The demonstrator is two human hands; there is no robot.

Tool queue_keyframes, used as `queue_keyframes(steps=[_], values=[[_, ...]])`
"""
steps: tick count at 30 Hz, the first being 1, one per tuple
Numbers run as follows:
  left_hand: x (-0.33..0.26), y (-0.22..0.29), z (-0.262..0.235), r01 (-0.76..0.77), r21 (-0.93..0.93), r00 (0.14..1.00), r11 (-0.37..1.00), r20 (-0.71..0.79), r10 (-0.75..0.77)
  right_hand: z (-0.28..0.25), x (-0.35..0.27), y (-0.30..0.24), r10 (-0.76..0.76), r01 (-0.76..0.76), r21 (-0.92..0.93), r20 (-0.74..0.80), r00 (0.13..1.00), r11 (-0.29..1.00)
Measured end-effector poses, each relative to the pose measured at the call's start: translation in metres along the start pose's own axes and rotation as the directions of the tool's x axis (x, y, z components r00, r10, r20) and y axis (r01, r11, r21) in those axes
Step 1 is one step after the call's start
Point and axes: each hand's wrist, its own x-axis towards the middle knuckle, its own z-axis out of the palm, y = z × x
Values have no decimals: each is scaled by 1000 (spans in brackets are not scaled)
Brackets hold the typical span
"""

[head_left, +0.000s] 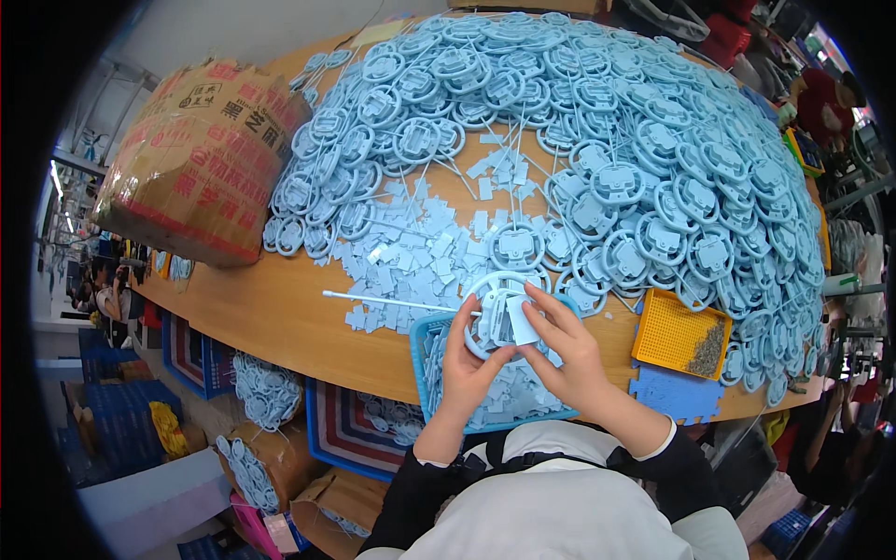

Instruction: Assembling blue plastic components and rings onto plastic frames by hand.

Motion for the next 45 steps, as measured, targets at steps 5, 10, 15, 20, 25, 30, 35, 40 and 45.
queue_keyframes(steps=[5,10,15,20,25,30,35,40,45], values=[[0,2,0,-33,-24,999,999,-17,33,-4,2,-10,-25,25,3,15,1000,1000],[0,10,7,-27,-63,999,998,-24,26,-2,-1,-1,43,-43,-4,17,999,999],[-5,6,4,-92,16,996,996,-17,92,-3,2,-9,185,-167,271,-42,982,948],[-10,6,7,-70,-7,998,998,-1,70,-7,1,-6,31,-28,67,-51,998,997],[-14,9,6,-90,-13,995,996,52,90,-11,3,-3,-50,49,-11,-35,998,999],[-16,6,2,-56,-97,996,994,70,63,-6,1,2,-31,32,38,-30,999,999],[-11,4,6,10,105,992,994,-126,4,-5,0,12,-68,72,-24,132,989,997],[-10,-6,2,57,157,991,986,-128,-37,-4,-4,20,45,7,-318,155,987,948],[-3,-7,3,128,196,991,972,4,-132,1,-18,49,501,-577,302,295,814,759]])
